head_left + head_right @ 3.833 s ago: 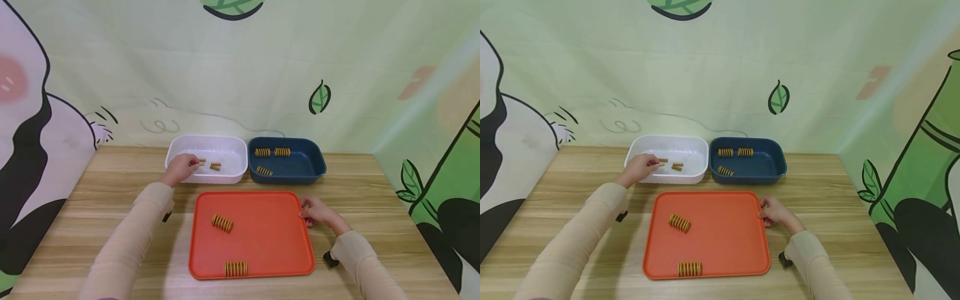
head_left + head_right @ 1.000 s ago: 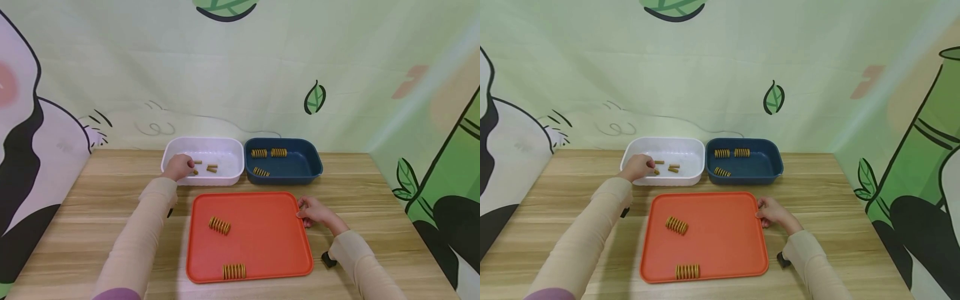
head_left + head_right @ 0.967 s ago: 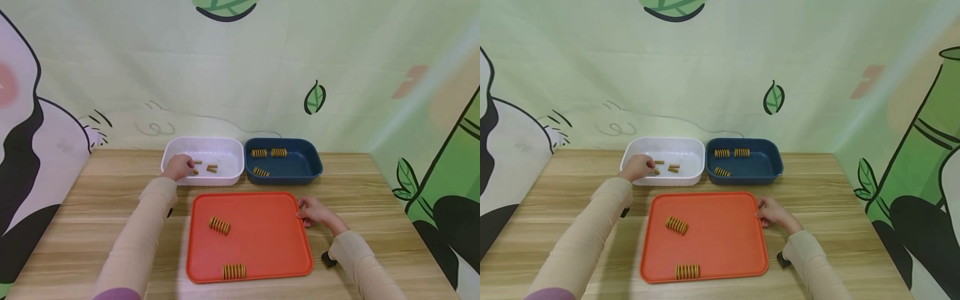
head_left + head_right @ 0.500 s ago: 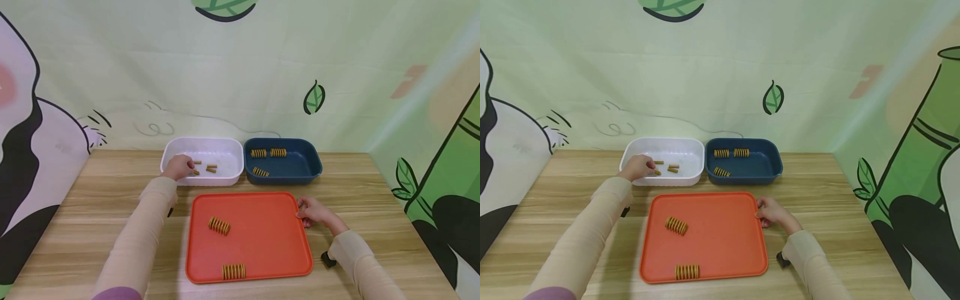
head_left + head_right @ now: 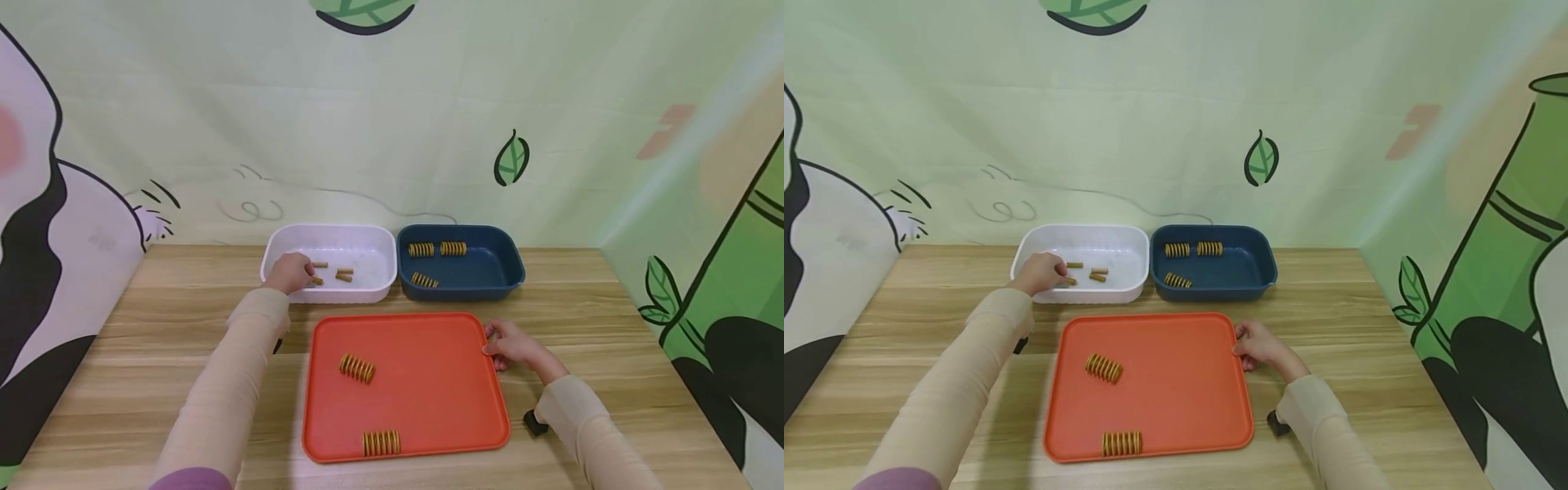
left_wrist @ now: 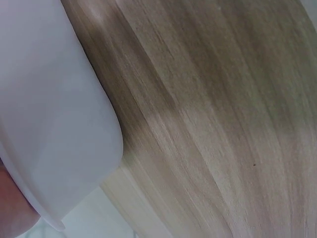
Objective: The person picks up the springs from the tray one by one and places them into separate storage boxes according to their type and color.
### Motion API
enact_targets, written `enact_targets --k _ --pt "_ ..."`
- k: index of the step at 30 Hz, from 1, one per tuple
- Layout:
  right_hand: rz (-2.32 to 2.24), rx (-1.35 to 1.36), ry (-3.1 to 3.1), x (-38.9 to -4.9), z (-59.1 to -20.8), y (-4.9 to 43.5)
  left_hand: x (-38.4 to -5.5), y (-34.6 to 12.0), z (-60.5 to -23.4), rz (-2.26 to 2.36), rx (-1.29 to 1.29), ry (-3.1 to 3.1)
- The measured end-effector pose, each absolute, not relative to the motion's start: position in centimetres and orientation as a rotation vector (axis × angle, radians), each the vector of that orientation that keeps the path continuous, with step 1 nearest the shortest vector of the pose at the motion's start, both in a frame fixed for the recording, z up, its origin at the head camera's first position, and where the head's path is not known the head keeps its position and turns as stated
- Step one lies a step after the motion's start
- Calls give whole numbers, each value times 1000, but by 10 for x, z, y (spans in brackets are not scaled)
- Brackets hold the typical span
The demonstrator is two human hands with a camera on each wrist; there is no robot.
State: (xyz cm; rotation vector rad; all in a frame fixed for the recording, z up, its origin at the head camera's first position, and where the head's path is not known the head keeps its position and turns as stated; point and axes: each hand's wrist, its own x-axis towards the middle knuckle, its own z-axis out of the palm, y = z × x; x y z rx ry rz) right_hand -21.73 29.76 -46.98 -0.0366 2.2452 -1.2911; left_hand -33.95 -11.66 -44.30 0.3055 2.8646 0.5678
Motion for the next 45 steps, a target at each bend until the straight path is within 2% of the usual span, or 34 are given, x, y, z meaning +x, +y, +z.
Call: enact_targets --k 7,10,12,45 --pt "-1289 -28 2242 -216 -466 295 -360 -126 -465 596 331 2831" --pt "-1289 -32 2246 -217 -466 295 -356 -127 -463 600 372 2868" --pt "-1286 -31 2250 -217 -467 295 -342 -119 -445 563 323 2861" --pt "-1312 -72 2227 -218 -472 297 -328 -131 -432 736 410 2899"
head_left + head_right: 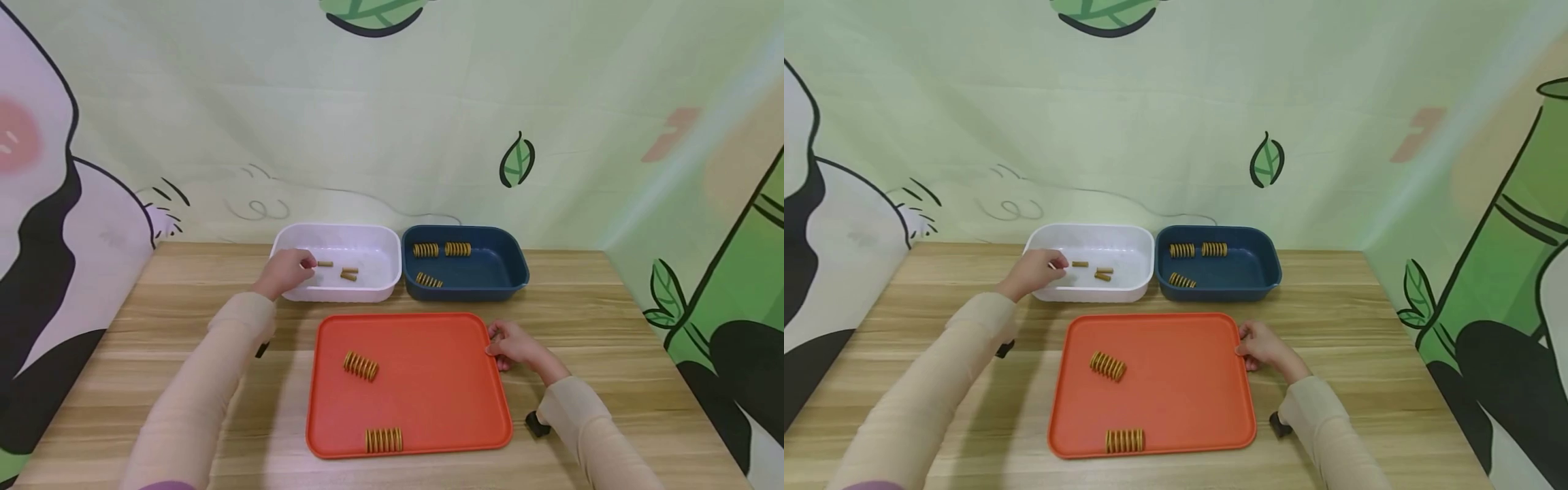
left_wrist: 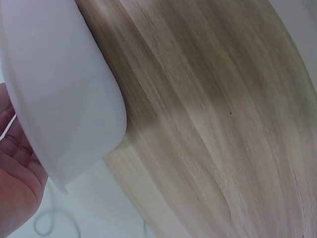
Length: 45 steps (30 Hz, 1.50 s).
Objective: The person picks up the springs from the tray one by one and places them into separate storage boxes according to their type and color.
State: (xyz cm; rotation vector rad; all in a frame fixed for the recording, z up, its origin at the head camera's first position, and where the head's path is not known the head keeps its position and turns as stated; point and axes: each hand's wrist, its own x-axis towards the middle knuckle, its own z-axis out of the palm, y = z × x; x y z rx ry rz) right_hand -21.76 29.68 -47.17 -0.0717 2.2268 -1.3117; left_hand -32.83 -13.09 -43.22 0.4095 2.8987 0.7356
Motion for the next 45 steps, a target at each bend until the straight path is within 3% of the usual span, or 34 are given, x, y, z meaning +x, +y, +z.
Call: enact_targets --k 45 --pt "-1285 -79 2276 -217 -470 293 -285 -134 -416 841 608 2855"
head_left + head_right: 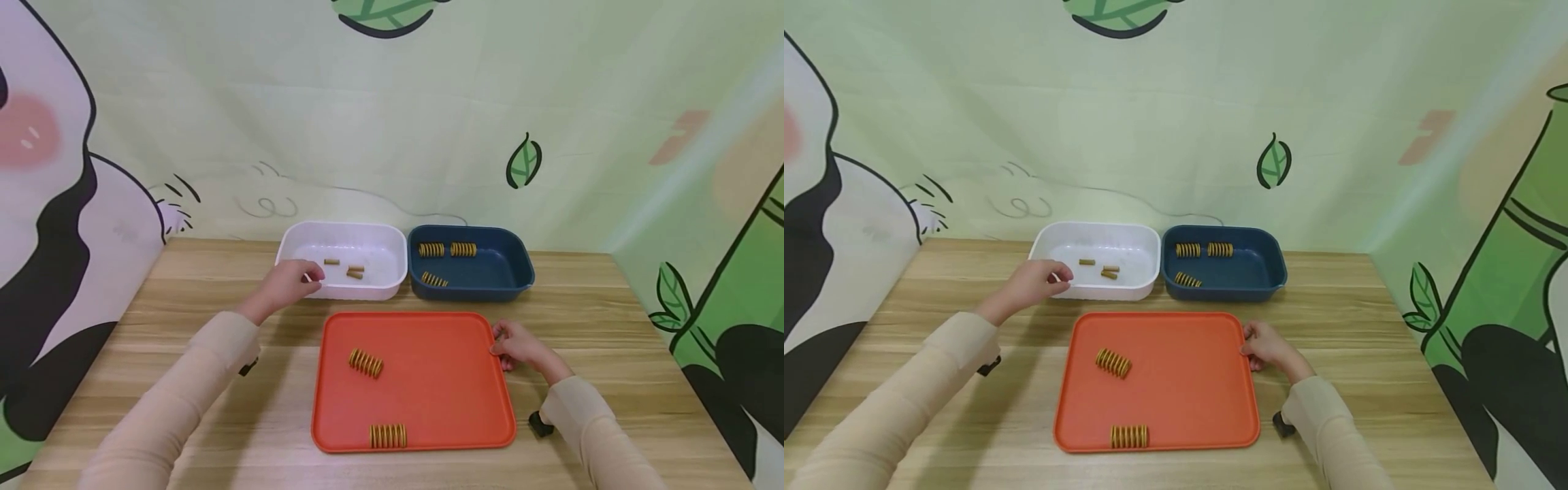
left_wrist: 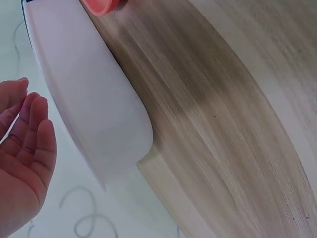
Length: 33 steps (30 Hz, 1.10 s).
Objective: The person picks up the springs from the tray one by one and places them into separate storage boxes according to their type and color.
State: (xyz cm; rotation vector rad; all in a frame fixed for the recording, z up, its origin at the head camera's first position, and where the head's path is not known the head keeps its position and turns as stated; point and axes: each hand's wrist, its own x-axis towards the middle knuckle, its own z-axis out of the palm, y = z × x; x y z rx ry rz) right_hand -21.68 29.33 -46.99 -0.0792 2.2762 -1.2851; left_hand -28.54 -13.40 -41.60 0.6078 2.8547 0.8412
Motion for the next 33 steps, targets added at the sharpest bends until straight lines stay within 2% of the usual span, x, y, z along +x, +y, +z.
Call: enact_targets --k 24,33 --pt "-1289 -70 2247 -218 -472 294 -255 -130 -438 785 812 2785" --pt "-1289 -45 2266 -217 -470 293 -245 -129 -446 762 750 2751"
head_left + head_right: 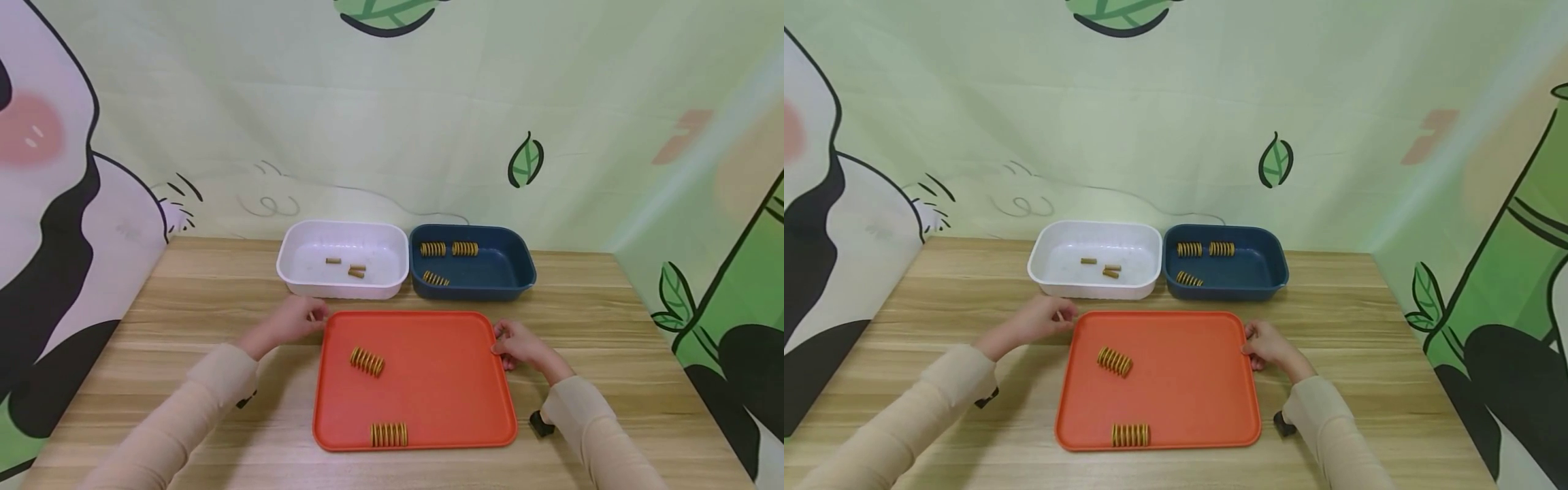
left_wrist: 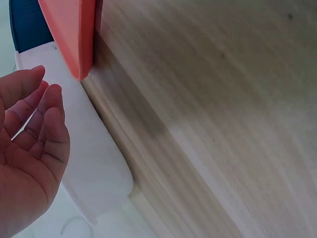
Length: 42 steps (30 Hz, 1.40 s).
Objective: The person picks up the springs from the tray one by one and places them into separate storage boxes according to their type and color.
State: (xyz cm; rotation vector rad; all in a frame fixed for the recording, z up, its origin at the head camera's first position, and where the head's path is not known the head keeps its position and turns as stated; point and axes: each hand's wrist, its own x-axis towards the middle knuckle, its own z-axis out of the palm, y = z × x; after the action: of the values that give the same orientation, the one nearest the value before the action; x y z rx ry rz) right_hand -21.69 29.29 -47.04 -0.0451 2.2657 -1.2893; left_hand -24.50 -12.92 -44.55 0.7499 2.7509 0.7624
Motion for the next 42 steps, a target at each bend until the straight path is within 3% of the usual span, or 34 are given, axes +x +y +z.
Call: enact_targets --k 27,42 --pt "-1289 -40 2253 -217 -472 293 -214 -133 -464 906 680 2708" --pt "-1272 -31 2285 -217 -471 293 -202 -125 -471 1072 427 2696"
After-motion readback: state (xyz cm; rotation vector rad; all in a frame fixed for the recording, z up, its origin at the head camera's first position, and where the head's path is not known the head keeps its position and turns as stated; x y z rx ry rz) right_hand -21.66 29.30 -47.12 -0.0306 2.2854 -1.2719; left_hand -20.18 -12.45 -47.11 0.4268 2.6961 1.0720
